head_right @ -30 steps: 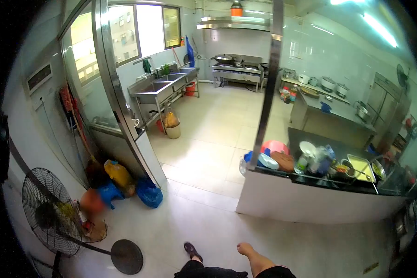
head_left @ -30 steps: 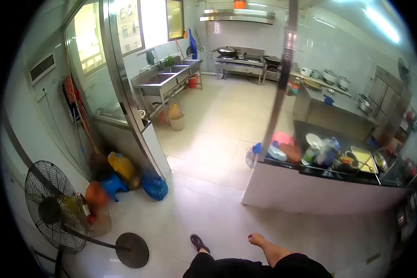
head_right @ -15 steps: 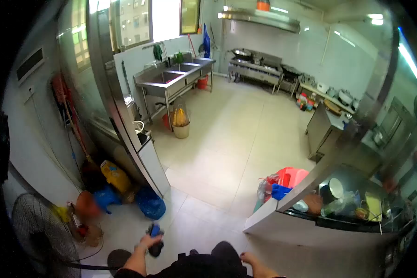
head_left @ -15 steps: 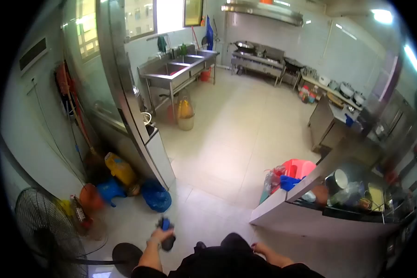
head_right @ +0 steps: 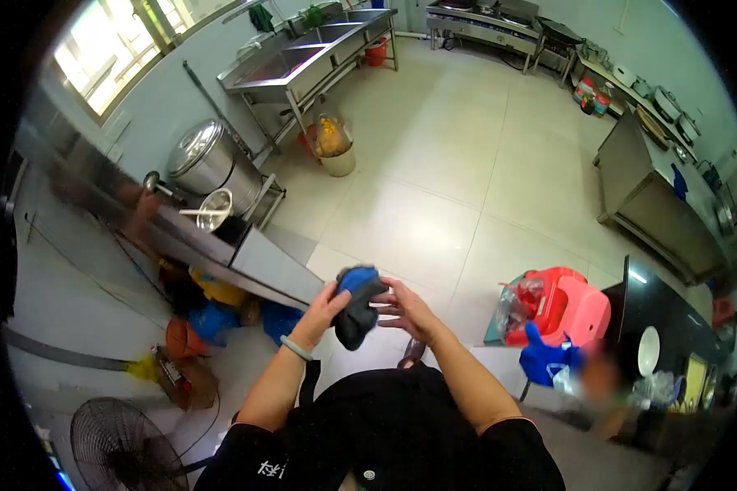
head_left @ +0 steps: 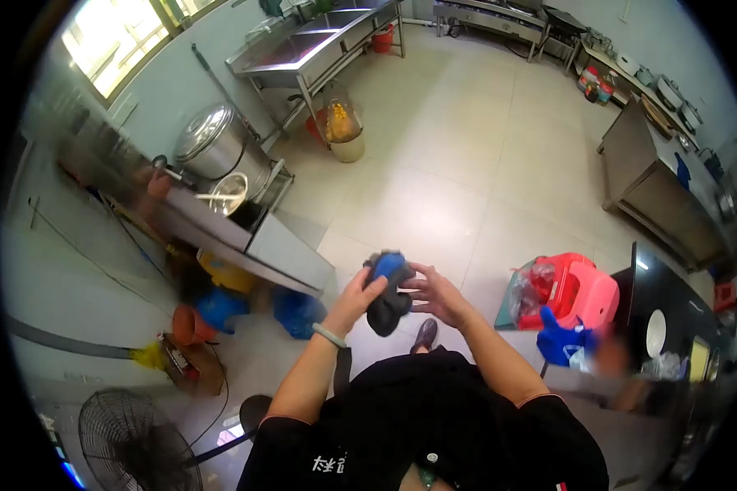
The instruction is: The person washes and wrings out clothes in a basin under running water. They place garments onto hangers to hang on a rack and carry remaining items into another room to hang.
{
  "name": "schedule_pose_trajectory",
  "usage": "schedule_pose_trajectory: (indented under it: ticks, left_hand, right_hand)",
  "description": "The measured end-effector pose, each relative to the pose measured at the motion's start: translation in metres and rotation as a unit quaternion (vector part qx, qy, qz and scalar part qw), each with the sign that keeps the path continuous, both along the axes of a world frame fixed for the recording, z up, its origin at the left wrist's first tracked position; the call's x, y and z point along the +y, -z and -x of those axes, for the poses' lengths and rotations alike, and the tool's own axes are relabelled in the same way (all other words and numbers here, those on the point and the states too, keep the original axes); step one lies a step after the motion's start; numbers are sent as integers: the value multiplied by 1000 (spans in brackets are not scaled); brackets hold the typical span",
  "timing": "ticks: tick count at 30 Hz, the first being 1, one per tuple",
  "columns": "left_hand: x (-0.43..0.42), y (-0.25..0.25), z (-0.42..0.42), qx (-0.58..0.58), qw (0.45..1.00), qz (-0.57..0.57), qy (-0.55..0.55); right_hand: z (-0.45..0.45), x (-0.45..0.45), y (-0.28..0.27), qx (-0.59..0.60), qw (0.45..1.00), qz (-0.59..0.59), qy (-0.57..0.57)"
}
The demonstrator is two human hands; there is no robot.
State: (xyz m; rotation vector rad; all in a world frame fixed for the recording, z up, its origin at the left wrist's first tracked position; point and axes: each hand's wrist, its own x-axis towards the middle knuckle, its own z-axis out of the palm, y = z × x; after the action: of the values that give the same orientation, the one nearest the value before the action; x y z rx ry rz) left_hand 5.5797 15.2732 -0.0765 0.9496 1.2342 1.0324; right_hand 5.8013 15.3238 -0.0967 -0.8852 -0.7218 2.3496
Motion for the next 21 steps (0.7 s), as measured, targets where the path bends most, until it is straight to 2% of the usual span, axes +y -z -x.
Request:
schedule_pose_trajectory:
  ticks: [1,2,3,4,6,8,9,10,12,13,14,16,18,20,21]
  left_hand:
    - [28,-9,-12,-6,1000,9,24]
    - [42,-20,-16,-7,999,19,25]
    - [59,-29,-19,38,998,9,57]
    - [76,-31,-21,81,993,-3,86]
    - [104,-25,-11,79,994,8,73]
    - [145,-26,-2,66,996,23,64]
    - [161,-17,4,31,1000,-6,-1]
    - [180,-17,10,-49,998,40,-22]
    - [230,-4,21,-60,991,63,-98]
    - [251,3,35,-63,986,114,-102]
    - [275,13,36,-67,987,115,-86]
    - [334,20,36,-136,973,105,-155]
    - [379,30,34,-150,967,134,-153]
    - [434,30,30,-249,947,130,-157]
    - [458,22,31,-275,942,147,-122]
  right_hand:
    - [5,35,-5,0,1000,2,1]
    - [13,53,-9,-25,999,-45,4]
    - [15,67,-8,-50,995,-90,6]
    - [13,81,-4,-53,995,-80,3]
    - [13,115,-6,-35,986,-155,52]
    - [0,155,-10,-52,983,-156,84]
    - [-7,170,-10,-70,980,-155,103]
    - [-14,185,-8,-88,976,-155,124]
    - [-26,225,-4,-81,964,-118,222]
    - [-33,242,-3,-76,956,-111,259]
    - [-41,259,-4,-73,946,-108,297]
    - [-52,294,-11,-87,936,-113,322]
    - [-52,318,-31,-73,901,-106,415]
    - [-52,342,-42,-71,884,-119,447]
    - [-54,352,-42,-103,879,-135,445]
